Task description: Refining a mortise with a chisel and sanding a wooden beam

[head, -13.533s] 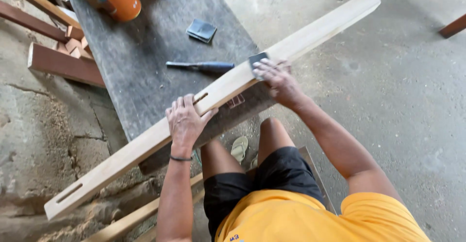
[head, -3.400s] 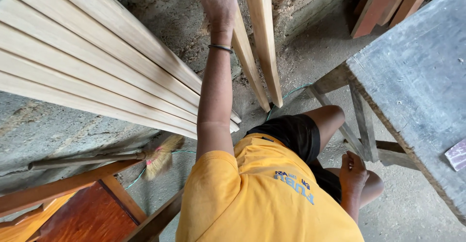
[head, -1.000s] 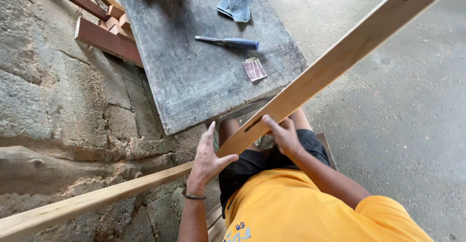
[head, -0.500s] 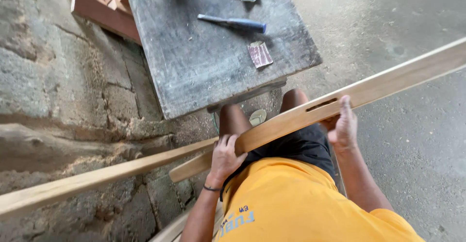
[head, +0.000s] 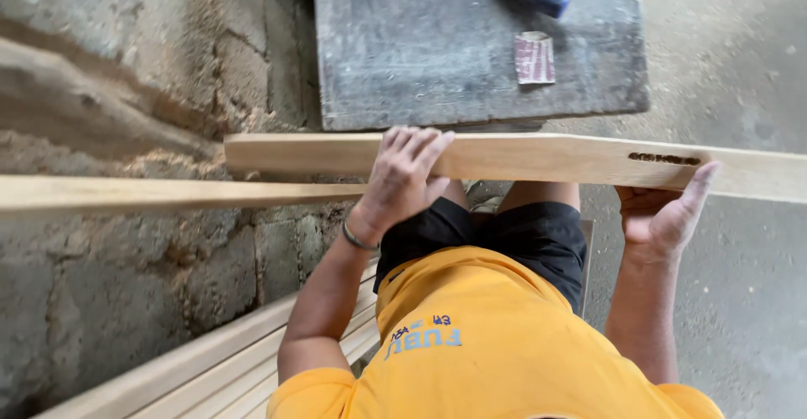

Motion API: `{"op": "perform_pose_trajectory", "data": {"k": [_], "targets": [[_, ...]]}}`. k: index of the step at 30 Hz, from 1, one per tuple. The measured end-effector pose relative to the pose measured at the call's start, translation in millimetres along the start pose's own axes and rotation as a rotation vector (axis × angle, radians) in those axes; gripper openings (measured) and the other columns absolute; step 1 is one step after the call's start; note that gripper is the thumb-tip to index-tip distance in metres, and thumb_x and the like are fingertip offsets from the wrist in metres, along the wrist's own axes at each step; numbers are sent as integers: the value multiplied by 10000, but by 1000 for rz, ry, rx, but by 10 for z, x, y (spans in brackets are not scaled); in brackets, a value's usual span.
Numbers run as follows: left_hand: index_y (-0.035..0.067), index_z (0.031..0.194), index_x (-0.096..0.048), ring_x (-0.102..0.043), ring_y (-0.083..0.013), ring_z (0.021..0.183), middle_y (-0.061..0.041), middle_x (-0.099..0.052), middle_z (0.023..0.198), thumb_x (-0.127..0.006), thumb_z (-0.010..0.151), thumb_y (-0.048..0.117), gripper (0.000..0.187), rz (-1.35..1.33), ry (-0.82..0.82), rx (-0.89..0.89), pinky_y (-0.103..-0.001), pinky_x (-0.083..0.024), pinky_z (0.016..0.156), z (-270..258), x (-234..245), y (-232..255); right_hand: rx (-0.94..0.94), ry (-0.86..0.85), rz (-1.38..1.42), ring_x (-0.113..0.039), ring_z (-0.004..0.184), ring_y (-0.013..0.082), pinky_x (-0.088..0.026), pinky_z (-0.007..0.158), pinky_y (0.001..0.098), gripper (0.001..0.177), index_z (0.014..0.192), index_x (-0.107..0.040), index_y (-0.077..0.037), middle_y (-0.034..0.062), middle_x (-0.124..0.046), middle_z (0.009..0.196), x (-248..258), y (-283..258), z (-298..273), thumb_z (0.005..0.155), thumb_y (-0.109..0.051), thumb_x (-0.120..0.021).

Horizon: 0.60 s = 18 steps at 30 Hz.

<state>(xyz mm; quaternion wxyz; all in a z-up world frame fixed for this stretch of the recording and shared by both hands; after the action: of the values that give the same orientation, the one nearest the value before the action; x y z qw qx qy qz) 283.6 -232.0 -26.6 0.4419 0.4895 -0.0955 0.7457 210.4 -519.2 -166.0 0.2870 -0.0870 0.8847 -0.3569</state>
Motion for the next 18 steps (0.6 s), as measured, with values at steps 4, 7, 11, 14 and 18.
{"op": "perform_pose_trajectory", "data": {"k": [4, 7, 11, 14, 18], "targets": [[30, 1088, -505, -481, -246, 949, -123, -549, 1040, -692, 618, 182, 529, 34, -106, 40, -408, -304, 920, 40, -91, -475, -16, -172, 36, -614, 958, 246, -538, 748, 413, 593, 1009, -579, -164, 79, -625, 1009, -319, 169, -14, 518, -492, -637], [50, 1111, -490, -477, -256, 987, -129, -548, 1072, -671, 638, 198, 527, -23, -157, 67, -411, -284, 931, 107, -74, -738, -7, -234, 40, -611, 947, 288, -536, 768, 442, 581, 1026, -569, -100, 139, -615, 1009, -506, 260, -39, 572, -459, -624], [124, 1161, -488, -431, -261, 1012, -110, -511, 1035, -758, 552, 266, 682, -110, -166, 160, -406, -234, 931, 107, -82, -1007, -70, -251, 82, -622, 871, 352, -509, 802, 513, 467, 969, -492, -46, 179, -587, 919, -560, 418, 29, 697, -402, -623], [60, 1118, -520, -449, -256, 966, -133, -507, 991, -748, 615, 364, 630, -51, -180, 205, -391, -242, 930, 126, -117, -1099, -95, -331, -174, -608, 869, 335, -506, 756, 485, 453, 950, -431, -53, 177, -560, 915, -566, 502, 111, 782, -467, -500], [112, 1078, -553, -463, -202, 957, -71, -509, 982, -763, 565, 452, 650, -18, -141, 179, -360, -258, 920, 98, -176, -1248, -85, -378, -393, -630, 736, 308, -535, 612, 406, 487, 882, -456, -25, 223, -588, 867, -716, 504, 62, 826, -500, -368]]}}
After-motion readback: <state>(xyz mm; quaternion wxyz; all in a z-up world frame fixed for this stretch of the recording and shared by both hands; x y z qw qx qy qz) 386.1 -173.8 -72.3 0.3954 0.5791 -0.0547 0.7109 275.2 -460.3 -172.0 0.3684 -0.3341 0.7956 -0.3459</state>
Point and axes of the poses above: each hand's wrist, its own z-axis towards the middle knuckle, its own x-axis out of the back of the hand, y = z × x, the point moved 10 cm from there along z, towards the middle knuckle
